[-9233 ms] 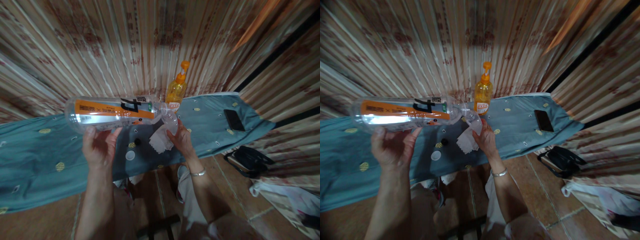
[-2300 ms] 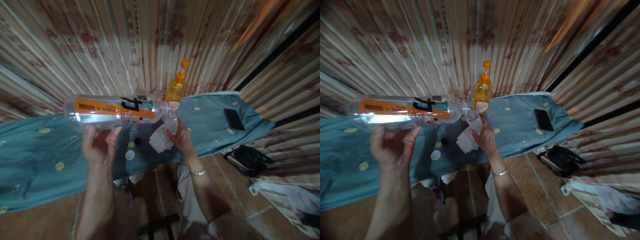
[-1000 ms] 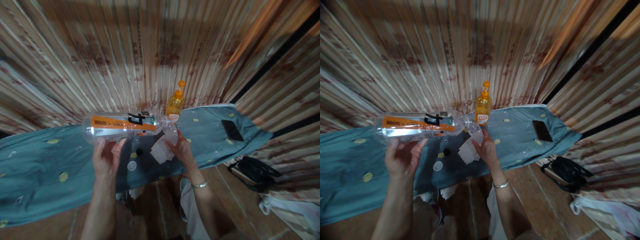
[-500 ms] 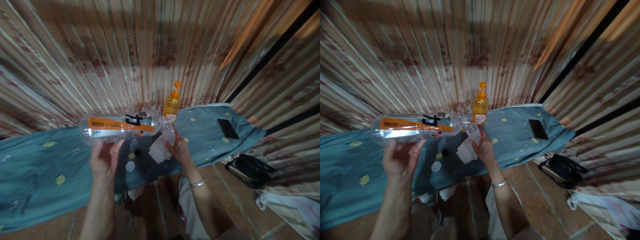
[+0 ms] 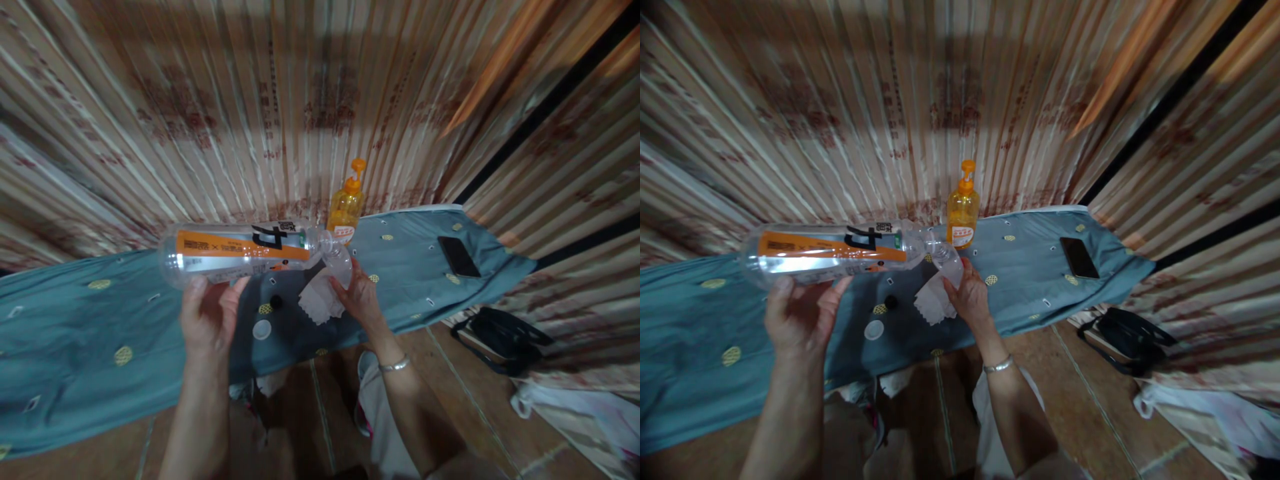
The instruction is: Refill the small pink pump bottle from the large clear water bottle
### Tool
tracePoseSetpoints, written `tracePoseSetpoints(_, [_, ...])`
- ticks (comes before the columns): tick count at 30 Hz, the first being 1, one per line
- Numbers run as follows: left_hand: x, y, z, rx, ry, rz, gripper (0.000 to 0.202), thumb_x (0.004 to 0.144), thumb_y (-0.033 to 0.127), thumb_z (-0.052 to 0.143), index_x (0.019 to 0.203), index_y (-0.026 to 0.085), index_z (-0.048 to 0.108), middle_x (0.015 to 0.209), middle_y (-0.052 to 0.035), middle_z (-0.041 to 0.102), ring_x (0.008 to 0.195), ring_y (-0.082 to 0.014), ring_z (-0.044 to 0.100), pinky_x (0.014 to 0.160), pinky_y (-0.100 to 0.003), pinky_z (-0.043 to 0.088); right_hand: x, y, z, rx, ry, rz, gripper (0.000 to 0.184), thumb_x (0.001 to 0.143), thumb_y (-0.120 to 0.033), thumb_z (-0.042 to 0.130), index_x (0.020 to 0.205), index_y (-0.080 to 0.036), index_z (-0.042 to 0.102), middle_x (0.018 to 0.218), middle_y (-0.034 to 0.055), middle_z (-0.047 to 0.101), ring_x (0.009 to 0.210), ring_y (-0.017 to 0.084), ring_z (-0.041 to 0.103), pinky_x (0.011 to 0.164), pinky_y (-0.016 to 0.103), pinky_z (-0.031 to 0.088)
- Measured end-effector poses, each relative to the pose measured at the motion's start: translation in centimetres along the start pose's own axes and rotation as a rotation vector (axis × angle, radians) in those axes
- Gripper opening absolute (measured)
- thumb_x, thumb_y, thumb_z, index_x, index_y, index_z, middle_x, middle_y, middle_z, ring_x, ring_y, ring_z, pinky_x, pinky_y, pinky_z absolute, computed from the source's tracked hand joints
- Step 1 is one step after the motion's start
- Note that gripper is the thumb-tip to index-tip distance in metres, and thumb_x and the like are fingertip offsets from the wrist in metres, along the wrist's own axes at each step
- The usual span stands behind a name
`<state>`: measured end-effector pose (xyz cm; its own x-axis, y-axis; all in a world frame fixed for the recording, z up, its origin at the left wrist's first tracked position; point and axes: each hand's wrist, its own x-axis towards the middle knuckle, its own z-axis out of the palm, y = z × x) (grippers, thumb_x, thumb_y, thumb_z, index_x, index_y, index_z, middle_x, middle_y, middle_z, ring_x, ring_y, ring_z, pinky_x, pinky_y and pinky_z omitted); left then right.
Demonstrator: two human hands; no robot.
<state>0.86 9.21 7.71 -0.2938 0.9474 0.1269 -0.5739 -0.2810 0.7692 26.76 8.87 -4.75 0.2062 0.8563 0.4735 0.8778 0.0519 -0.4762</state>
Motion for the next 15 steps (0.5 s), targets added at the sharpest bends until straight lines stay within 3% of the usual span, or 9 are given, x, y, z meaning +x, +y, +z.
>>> tracePoseSetpoints(7, [0.07, -0.12, -0.33, 0.027, 0.036, 0.006, 0.041, 0.059, 0.049, 0.097, 0.084, 0.024, 0.076, 0.092, -0.0074, 0.08, 0.113, -0.0354, 0.073, 0.085, -0.046, 0.069, 0.07, 0.22, 0.3, 0.017, 0.0, 0.015, 0.057, 0.095, -0.038, 0.065, 0.143, -0.01, 0.055, 0.12, 0.0217, 0.079, 0.11, 0.031, 0.077, 0.097, 0.041, 0.063])
tracePoseSetpoints(15, [0.1, -0.09, -0.45, 0.022, 0.035, 0.015, 0.041, 0.06, 0.048, 0.097, 0.083, 0.023, 0.074, 0.09, -0.0076, 0.079, 0.113, -0.0355, 0.073, 0.085, -0.046, 0.068, 0.01, 0.67, 0.54, 0.007, -0.022, 0.011, 0.063, 0.091, -0.037, 0.068, 0.146, -0.01, 0.052, 0.123, 0.0229, 0.078, 0.113, 0.033, 0.076, 0.096, 0.044, 0.063])
